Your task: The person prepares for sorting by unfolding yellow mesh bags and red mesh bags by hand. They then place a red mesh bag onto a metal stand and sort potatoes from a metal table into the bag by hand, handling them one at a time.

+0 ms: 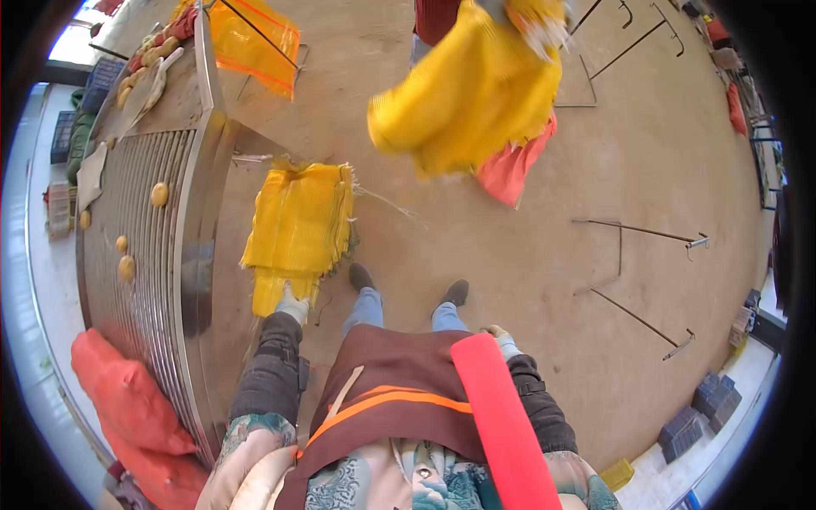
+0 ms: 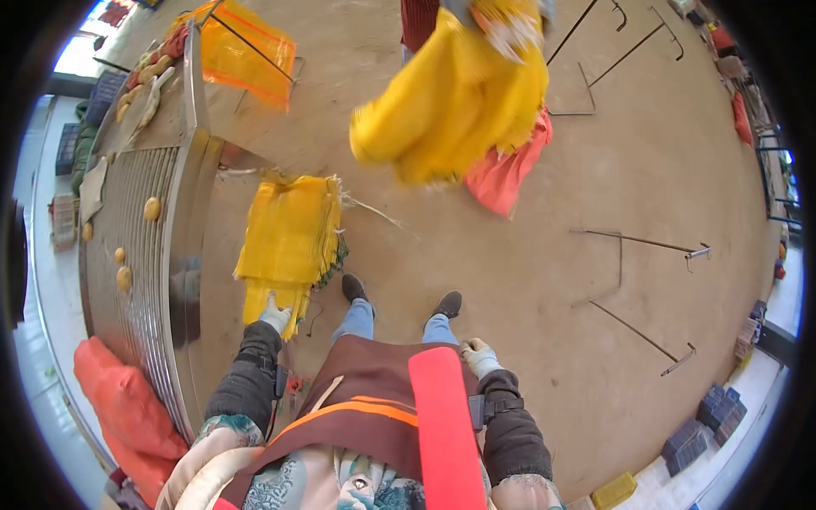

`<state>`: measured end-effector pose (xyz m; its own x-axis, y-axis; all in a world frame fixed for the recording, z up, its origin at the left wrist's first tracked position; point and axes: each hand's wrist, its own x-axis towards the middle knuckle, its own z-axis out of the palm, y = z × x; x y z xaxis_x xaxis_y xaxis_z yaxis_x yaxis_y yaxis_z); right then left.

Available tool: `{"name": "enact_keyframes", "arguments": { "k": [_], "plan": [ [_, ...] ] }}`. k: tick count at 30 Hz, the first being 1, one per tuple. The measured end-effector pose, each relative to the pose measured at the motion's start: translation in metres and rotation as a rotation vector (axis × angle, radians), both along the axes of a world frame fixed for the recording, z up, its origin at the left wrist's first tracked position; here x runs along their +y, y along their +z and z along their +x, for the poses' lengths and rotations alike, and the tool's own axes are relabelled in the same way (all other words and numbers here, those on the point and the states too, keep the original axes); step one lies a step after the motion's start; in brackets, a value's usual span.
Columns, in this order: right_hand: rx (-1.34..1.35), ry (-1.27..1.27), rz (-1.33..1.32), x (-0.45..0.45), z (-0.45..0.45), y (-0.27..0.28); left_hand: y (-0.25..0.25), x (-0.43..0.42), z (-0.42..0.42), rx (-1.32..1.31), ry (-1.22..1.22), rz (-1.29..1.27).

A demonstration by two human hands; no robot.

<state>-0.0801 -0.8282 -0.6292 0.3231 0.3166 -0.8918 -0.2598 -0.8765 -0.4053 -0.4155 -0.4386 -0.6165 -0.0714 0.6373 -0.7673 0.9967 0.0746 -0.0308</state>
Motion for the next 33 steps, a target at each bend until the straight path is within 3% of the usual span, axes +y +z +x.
{"name": "enact_keyframes", "arguments": {
  "k": [3,5,6,7,8,10,12,15,17,19,22,25,27,29,31,33],
  "plan": [
    [-0.136,0.071,-0.056,-0.055,0.033,0.002,-0.014,-0.042,-0.015,0.115,-0.070,0.108],
    [-0.003,-0.254,-0.118,-0.096,0.053,-0.005,0.033,-0.070,0.012,0.073,-0.002,0.039],
    [-0.046,-0.263,-0.148,-0.116,0.065,-0.006,0.045,-0.078,0.035,0.005,0.053,-0.029],
    [-0.034,-0.292,-0.230,-0.133,0.078,-0.007,-0.032,-0.083,-0.021,-0.133,-0.011,0.002],
    [-0.055,-0.248,-0.286,-0.151,0.091,-0.009,-0.051,-0.091,-0.027,-0.167,-0.005,0.006],
    [-0.083,-0.236,-0.346,-0.182,0.110,-0.021,0.024,-0.105,0.056,0.010,-0.113,-0.040],
    [-0.266,0.055,-0.419,-0.209,0.135,-0.056,0.023,-0.107,0.080,-0.011,-0.118,-0.069],
    [-0.378,0.036,-0.306,-0.176,0.175,-0.064,0.021,-0.099,0.115,-0.087,-0.137,-0.076],
    [-0.478,0.067,-0.229,-0.114,0.201,-0.020,0.008,-0.092,0.137,-0.156,-0.149,-0.074],
    [-0.392,0.037,-0.188,-0.055,0.227,0.025,-0.003,-0.083,0.166,-0.235,-0.149,-0.048],
    [-0.329,-0.029,-0.126,-0.010,0.261,0.047,-0.025,-0.066,0.217,-0.323,-0.151,-0.101],
    [-0.359,-0.013,-0.217,-0.009,0.293,0.025,-0.029,-0.048,0.298,-0.295,-0.302,-0.117],
    [-0.323,-0.032,-0.286,-0.017,0.307,0.025,0.002,-0.043,0.365,-0.229,-0.368,-0.097],
    [-0.304,-0.016,-0.399,-0.027,0.332,0.011,0.020,-0.026,0.424,-0.375,-0.260,-0.193],
    [-0.256,-0.096,-0.412,-0.029,0.350,0.009,0.011,-0.011,0.450,-0.424,-0.329,-0.169],
    [-0.254,-0.160,-0.442,-0.035,0.365,0.014,-0.005,0.008,0.468,-0.668,-0.223,-0.197]
  ]
}}
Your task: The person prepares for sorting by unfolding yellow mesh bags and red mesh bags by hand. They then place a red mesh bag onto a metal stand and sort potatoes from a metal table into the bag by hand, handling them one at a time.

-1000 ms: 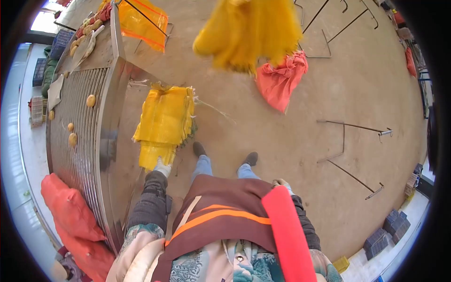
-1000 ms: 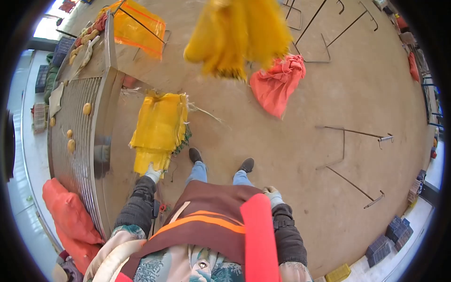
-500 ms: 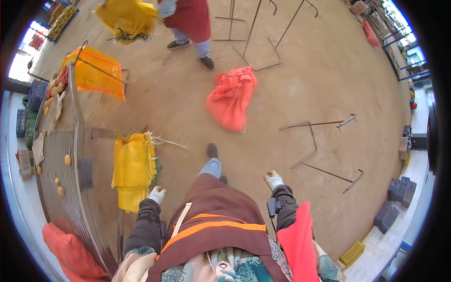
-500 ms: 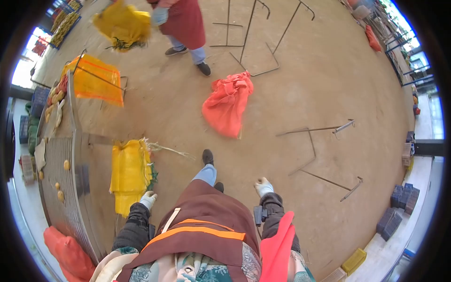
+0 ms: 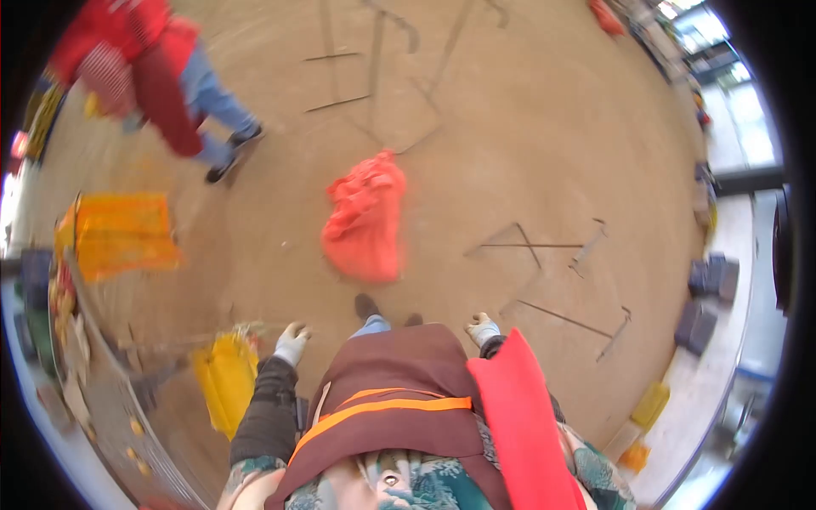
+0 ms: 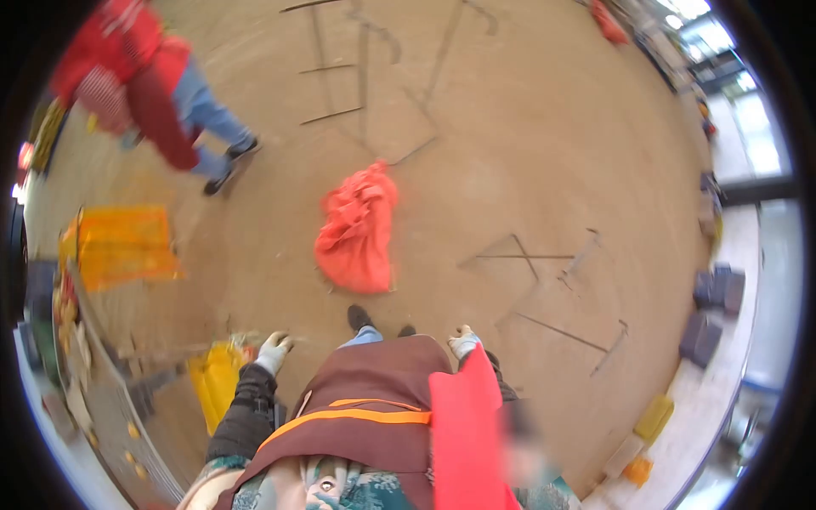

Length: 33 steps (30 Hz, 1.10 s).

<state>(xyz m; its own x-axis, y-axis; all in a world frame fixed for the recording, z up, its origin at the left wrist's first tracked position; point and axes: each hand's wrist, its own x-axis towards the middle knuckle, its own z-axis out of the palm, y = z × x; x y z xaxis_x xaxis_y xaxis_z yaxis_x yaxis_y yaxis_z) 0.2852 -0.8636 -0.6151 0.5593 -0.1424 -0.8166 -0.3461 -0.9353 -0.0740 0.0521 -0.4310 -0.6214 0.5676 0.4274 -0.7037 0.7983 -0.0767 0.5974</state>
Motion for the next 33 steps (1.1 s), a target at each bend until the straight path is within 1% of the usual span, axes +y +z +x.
{"name": "enact_keyframes", "arguments": {
  "k": [1,2,3,4,5,7,8,9,11,12,13,14,15,16,17,18,19,20,21,22,23,24,26,27,28,29,30,31,32,33],
  "plan": [
    [-0.047,0.007,-0.019,0.009,0.009,0.027,-0.009,0.008,0.002,-0.084,0.118,-0.114],
    [-0.064,-0.045,-0.042,0.003,0.016,0.031,-0.019,0.015,0.005,-0.061,0.193,-0.147],
    [-0.057,-0.017,-0.048,-0.004,0.021,0.030,-0.022,0.024,0.007,-0.021,0.140,-0.079],
    [-0.045,0.016,-0.050,-0.011,0.026,0.033,-0.016,0.029,0.008,0.012,0.168,-0.075],
    [-0.049,0.002,-0.065,-0.013,0.035,0.054,-0.019,0.035,0.004,0.017,0.183,-0.073],
    [-0.084,-0.067,-0.102,-0.042,0.042,0.066,-0.015,0.040,0.001,0.088,0.098,-0.025],
    [-0.116,-0.100,-0.131,-0.059,0.047,0.073,-0.032,0.042,-0.007,0.081,0.171,-0.063],
    [-0.149,-0.158,-0.150,-0.072,0.049,0.089,-0.028,0.040,-0.005,0.122,0.175,-0.121],
    [-0.196,-0.251,-0.209,-0.107,0.042,0.113,-0.010,0.029,0.015,0.228,0.093,-0.136],
    [-0.216,-0.293,-0.210,-0.137,0.032,0.104,0.005,0.024,0.032,0.291,0.051,-0.125],
    [-0.263,-0.308,-0.235,-0.154,0.022,0.107,0.000,0.026,0.046,0.279,0.043,-0.117],
    [-0.289,-0.332,-0.215,-0.173,0.011,0.107,-0.007,0.029,0.057,0.248,-0.047,-0.111],
    [-0.307,-0.371,-0.266,-0.185,0.002,0.108,-0.015,0.030,0.065,0.224,-0.126,-0.105],
    [-0.355,-0.395,-0.285,-0.187,-0.004,0.117,-0.025,0.031,0.078,0.204,-0.121,-0.051],
    [-0.429,-0.438,-0.278,-0.198,-0.004,0.114,-0.049,0.043,0.092,0.184,-0.273,-0.008],
    [-0.498,-0.482,-0.260,-0.203,-0.003,0.107,-0.042,0.042,0.113,0.093,-0.319,0.082],
    [-0.588,-0.485,-0.238,-0.202,0.000,0.101,0.001,0.027,0.153,0.089,-0.303,0.102],
    [-0.682,-0.489,-0.213,-0.198,0.012,0.096,0.020,0.021,0.178,-0.039,-0.302,0.102],
    [-0.687,-0.459,-0.174,-0.190,0.027,0.088,0.029,0.018,0.196,-0.089,-0.320,0.138],
    [-0.750,-0.435,-0.117,-0.181,0.043,0.082,0.030,0.016,0.210,-0.123,-0.316,0.147],
    [-0.811,-0.407,-0.061,-0.174,0.062,0.077,0.063,0.003,0.230,-0.135,-0.254,0.069],
    [-0.806,-0.365,-0.032,-0.166,0.083,0.076,0.064,-0.006,0.228,-0.129,-0.206,0.082],
    [-0.809,-0.213,0.125,-0.122,0.139,0.076,0.060,-0.008,0.238,-0.208,-0.035,-0.026],
    [-0.744,-0.162,0.133,-0.097,0.161,0.083,0.065,-0.008,0.232,-0.209,-0.001,-0.005],
    [-0.744,-0.134,0.157,-0.074,0.181,0.082,0.069,-0.013,0.222,-0.173,-0.044,0.023],
    [-0.718,-0.066,0.240,-0.052,0.201,0.081,0.072,-0.017,0.214,-0.139,-0.090,0.045],
    [-0.689,-0.002,0.318,-0.031,0.218,0.082,0.075,-0.017,0.201,-0.057,-0.109,0.095],
    [-0.691,0.014,0.326,-0.008,0.234,0.088,0.073,-0.015,0.186,0.028,-0.134,0.139],
    [-0.649,0.101,0.325,0.015,0.251,0.095,0.069,-0.012,0.173,0.089,-0.104,0.113],
    [-0.607,0.181,0.320,0.037,0.265,0.099,0.041,-0.003,0.151,0.074,0.023,-0.023]
  ]
}}
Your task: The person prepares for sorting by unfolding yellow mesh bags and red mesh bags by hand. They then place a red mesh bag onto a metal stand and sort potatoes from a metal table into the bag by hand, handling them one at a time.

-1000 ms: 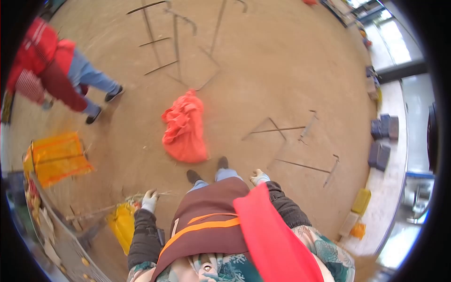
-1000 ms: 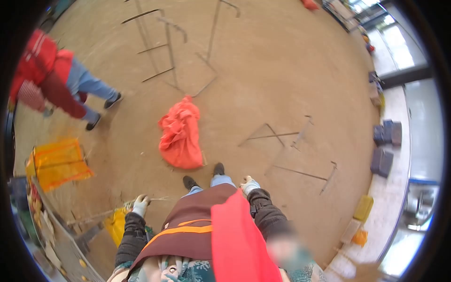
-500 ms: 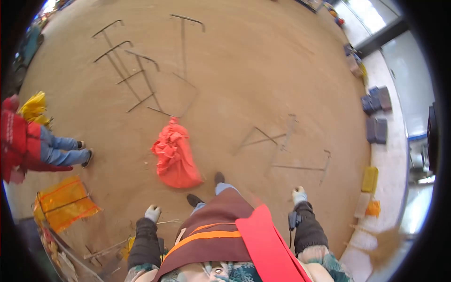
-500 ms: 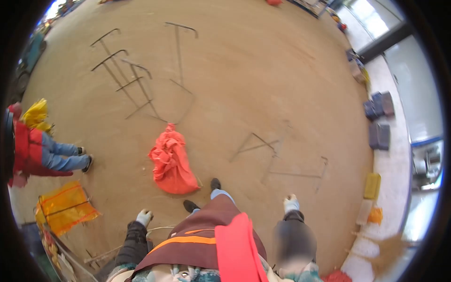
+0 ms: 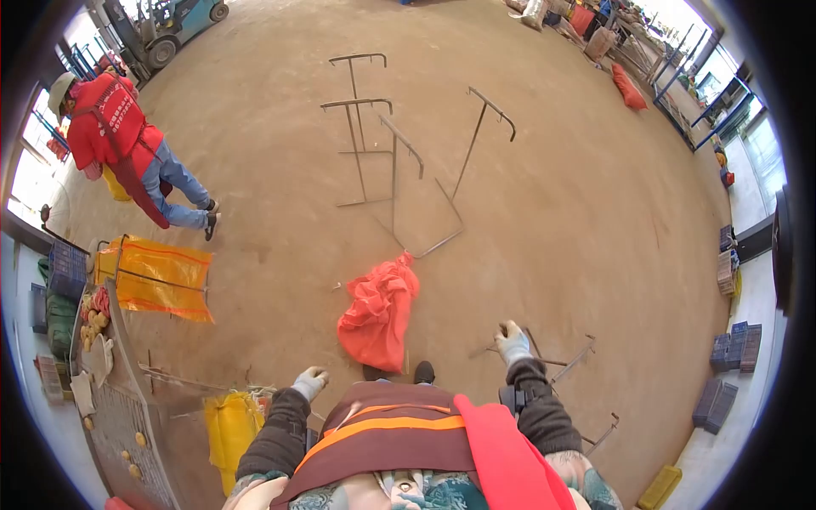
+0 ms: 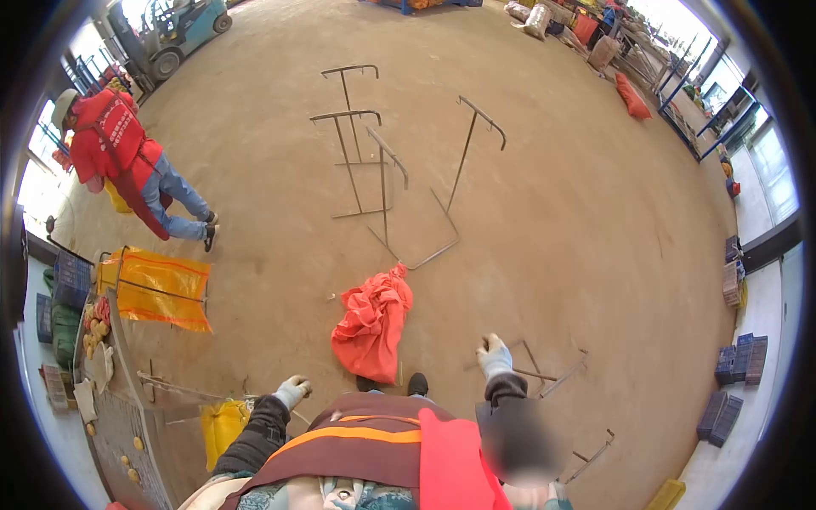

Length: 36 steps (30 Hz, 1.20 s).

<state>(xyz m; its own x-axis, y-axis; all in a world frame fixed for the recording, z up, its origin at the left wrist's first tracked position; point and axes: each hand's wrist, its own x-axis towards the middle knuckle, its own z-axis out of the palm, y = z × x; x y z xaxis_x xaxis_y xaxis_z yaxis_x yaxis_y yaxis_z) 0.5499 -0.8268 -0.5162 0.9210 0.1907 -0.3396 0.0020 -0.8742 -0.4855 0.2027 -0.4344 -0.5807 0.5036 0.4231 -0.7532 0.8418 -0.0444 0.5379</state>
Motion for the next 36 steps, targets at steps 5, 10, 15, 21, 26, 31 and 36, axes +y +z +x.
{"name": "enact_keyframes", "arguments": {
  "k": [5,10,15,21,26,31,36],
  "plan": [
    [-0.055,0.076,0.056,0.069,0.090,-0.001,-0.018,0.035,-0.012,0.096,0.341,-0.058],
    [-0.372,0.127,0.011,0.117,0.265,0.008,0.015,0.071,0.108,-0.186,0.379,0.023],
    [-0.452,0.200,-0.166,0.204,0.456,0.048,-0.045,0.105,0.295,-0.486,0.315,-0.062],
    [-0.536,0.261,-0.205,0.299,0.670,-0.002,0.051,0.096,0.536,-0.471,0.211,0.177],
    [-0.072,0.400,0.101,0.310,0.708,-0.013,0.088,0.087,0.621,-0.279,0.361,0.057],
    [0.205,0.320,0.291,0.288,0.732,-0.024,0.061,0.092,0.659,-0.431,0.413,-0.177],
    [0.430,0.154,0.529,0.296,0.621,0.025,0.007,0.095,0.634,-0.353,0.739,-0.053]
  ]
}}
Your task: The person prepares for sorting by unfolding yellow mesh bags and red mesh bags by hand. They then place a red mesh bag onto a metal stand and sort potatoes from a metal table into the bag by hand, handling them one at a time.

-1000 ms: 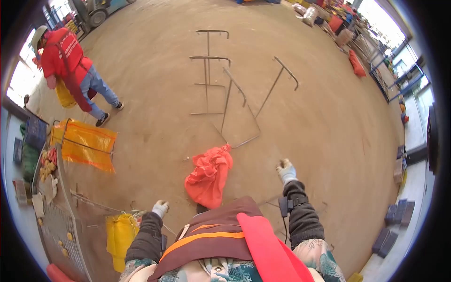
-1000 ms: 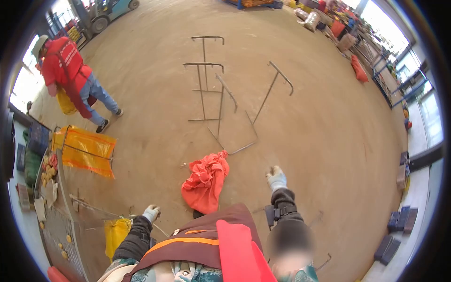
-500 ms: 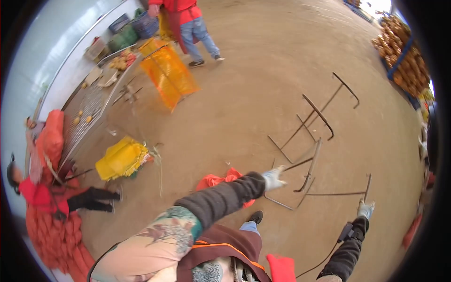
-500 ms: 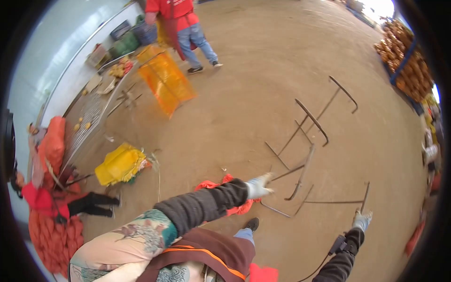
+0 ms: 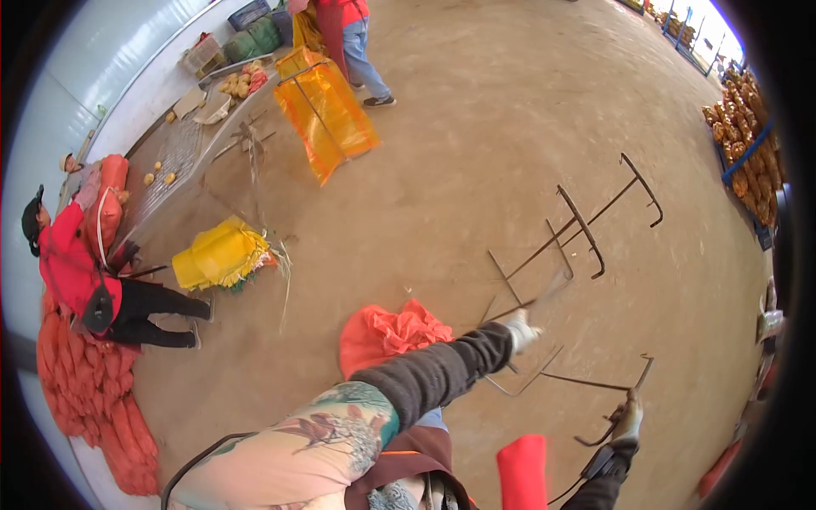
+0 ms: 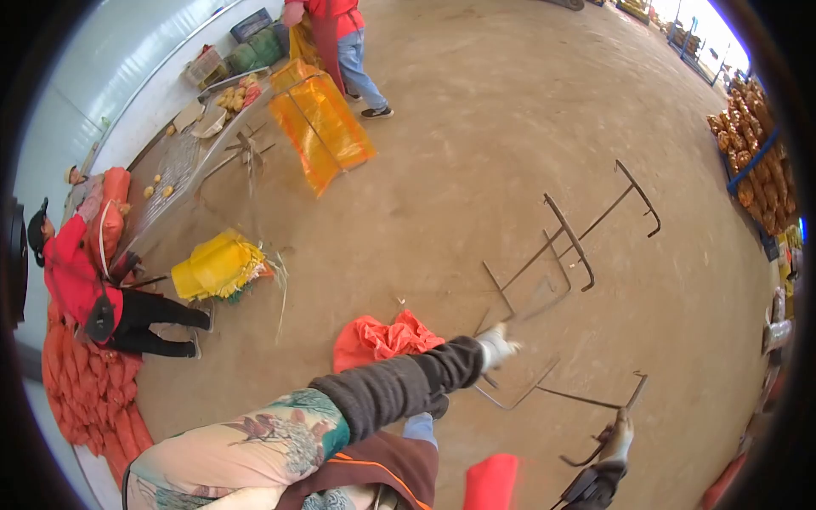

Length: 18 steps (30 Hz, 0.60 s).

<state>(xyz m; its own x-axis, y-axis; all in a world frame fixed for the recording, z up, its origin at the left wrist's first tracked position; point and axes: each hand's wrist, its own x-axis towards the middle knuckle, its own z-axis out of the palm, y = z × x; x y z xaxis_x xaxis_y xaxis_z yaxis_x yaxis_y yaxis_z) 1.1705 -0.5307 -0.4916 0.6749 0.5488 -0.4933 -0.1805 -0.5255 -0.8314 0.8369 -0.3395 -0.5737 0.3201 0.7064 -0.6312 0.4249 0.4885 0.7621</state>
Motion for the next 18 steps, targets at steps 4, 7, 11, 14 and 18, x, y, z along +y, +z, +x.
{"name": "enact_keyframes", "arguments": {
  "k": [4,7,11,14,18],
  "plan": [
    [0.054,0.028,0.165,-0.015,-0.091,0.048,0.067,0.003,-0.099,-0.103,0.226,-0.176],
    [-0.193,0.006,0.230,-0.015,-0.142,0.107,0.128,-0.023,-0.160,-0.162,0.240,-0.219],
    [-0.364,0.273,0.447,-0.003,-0.216,0.231,0.196,-0.063,-0.261,-0.702,0.310,-0.289],
    [-0.240,0.341,0.618,-0.005,-0.288,0.306,0.245,-0.102,-0.360,-0.980,0.233,-0.331],
    [-0.218,0.395,0.704,0.000,-0.434,0.367,0.282,-0.153,-0.496,-1.048,0.154,-0.245]
  ]
}}
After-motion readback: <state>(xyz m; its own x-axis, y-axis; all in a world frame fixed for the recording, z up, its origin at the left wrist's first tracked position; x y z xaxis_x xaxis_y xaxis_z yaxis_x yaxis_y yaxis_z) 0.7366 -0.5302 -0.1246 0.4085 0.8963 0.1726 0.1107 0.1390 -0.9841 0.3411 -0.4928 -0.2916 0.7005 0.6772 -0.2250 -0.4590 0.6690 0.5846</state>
